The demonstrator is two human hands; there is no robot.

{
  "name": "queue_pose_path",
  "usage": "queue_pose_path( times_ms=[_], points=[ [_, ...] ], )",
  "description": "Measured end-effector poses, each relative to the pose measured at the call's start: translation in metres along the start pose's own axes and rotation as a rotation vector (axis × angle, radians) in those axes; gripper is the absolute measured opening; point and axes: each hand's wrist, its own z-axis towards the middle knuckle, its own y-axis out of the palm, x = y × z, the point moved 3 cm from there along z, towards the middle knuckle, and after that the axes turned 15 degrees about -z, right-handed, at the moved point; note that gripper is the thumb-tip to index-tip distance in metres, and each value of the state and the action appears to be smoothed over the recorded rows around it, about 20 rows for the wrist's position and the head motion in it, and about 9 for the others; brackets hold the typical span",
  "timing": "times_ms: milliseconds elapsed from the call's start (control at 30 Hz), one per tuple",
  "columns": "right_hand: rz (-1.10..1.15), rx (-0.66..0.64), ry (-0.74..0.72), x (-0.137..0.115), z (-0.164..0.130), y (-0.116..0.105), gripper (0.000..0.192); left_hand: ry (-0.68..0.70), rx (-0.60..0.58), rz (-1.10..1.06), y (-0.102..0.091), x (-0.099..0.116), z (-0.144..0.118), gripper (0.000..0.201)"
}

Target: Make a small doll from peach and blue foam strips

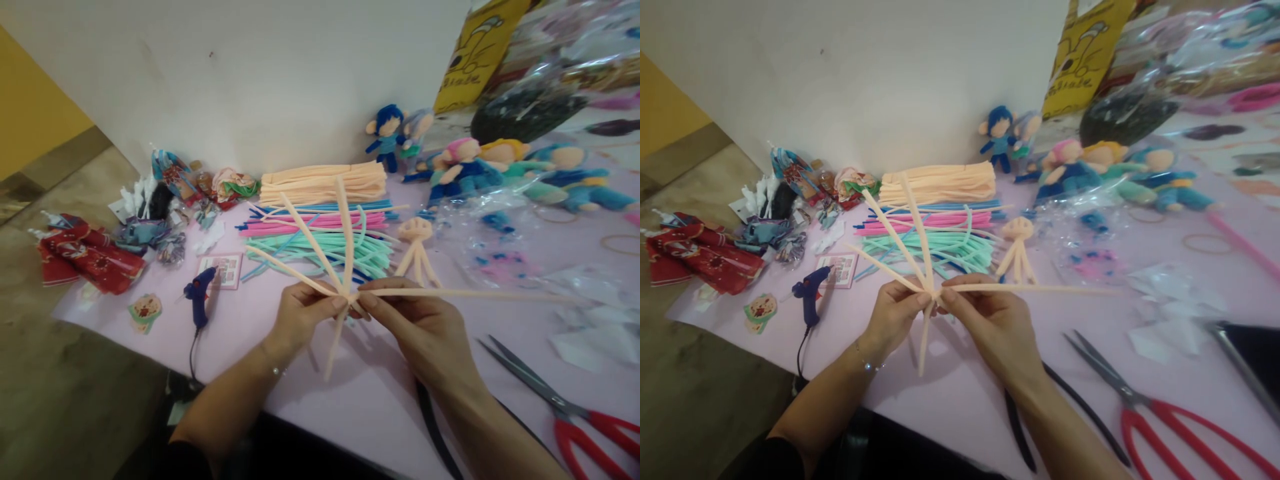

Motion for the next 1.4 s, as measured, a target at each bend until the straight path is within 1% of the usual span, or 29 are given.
queue_pose_path(
  times_ms=[100, 200, 300, 433, 533, 633, 733, 867, 1000, 1067, 1100, 1167, 1233, 1300, 1400],
  points=[
    [0.03, -0.005, 0.008, 0.001, -0.001, 0.0, 0.033, -0.022, -0.007, -0.011, -0.001, -0.003, 0.0, 0.042],
    [-0.012, 0.016, 0.024, 0.004, -0.002, -0.001, 0.032, -0.039, 0.019, -0.004, -0.002, -0.003, 0.0, 0.045],
    [-0.035, 0.027, 0.004, 0.006, -0.002, -0.001, 0.032, -0.011, 0.043, 0.012, 0.0, 0.0, 0.0, 0.047],
    [0.024, 0.018, -0.063, 0.005, -0.001, 0.001, 0.036, 0.014, 0.052, 0.016, 0.002, 0.006, -0.001, 0.043],
    [0.027, 0.006, -0.099, 0.005, 0.0, 0.001, 0.038, 0.045, 0.09, 0.011, -0.001, 0.01, 0.0, 0.039],
    [0.021, 0.02, -0.112, 0.007, 0.0, 0.001, 0.034, 0.076, 0.119, -0.005, -0.003, 0.011, 0.002, 0.036],
    [0.009, 0.064, -0.132, 0.008, 0.0, 0.0, 0.033, 0.067, 0.098, -0.021, -0.003, 0.011, 0.002, 0.037],
    [-0.07, 0.146, -0.18, 0.009, -0.003, -0.002, 0.032, 0.053, 0.04, -0.016, 0.001, 0.011, 0.0, 0.04],
    [-0.103, 0.116, -0.205, 0.014, -0.004, 0.002, 0.032, 0.074, 0.059, 0.057, 0.001, 0.012, -0.001, 0.043],
    [-0.111, 0.092, -0.203, 0.018, -0.002, 0.005, 0.037, 0.082, 0.072, 0.081, -0.002, 0.012, -0.001, 0.043],
    [-0.133, 0.06, -0.196, 0.019, -0.001, 0.006, 0.04, 0.087, 0.079, 0.079, -0.003, 0.012, -0.001, 0.043],
    [-0.229, -0.047, -0.175, 0.021, 0.001, 0.009, 0.043, 0.107, 0.106, 0.045, -0.006, 0.015, 0.001, 0.044],
    [-0.358, -0.121, -0.184, 0.021, 0.003, 0.011, 0.04, 0.14, 0.146, -0.019, -0.008, 0.018, 0.004, 0.046],
    [-0.457, -0.121, -0.216, 0.018, 0.004, 0.011, 0.034, 0.168, 0.186, -0.089, -0.009, 0.022, 0.007, 0.045],
    [-0.481, -0.044, -0.234, 0.016, 0.004, 0.008, 0.029, 0.167, 0.229, -0.156, -0.008, 0.025, 0.011, 0.042]
  ],
)
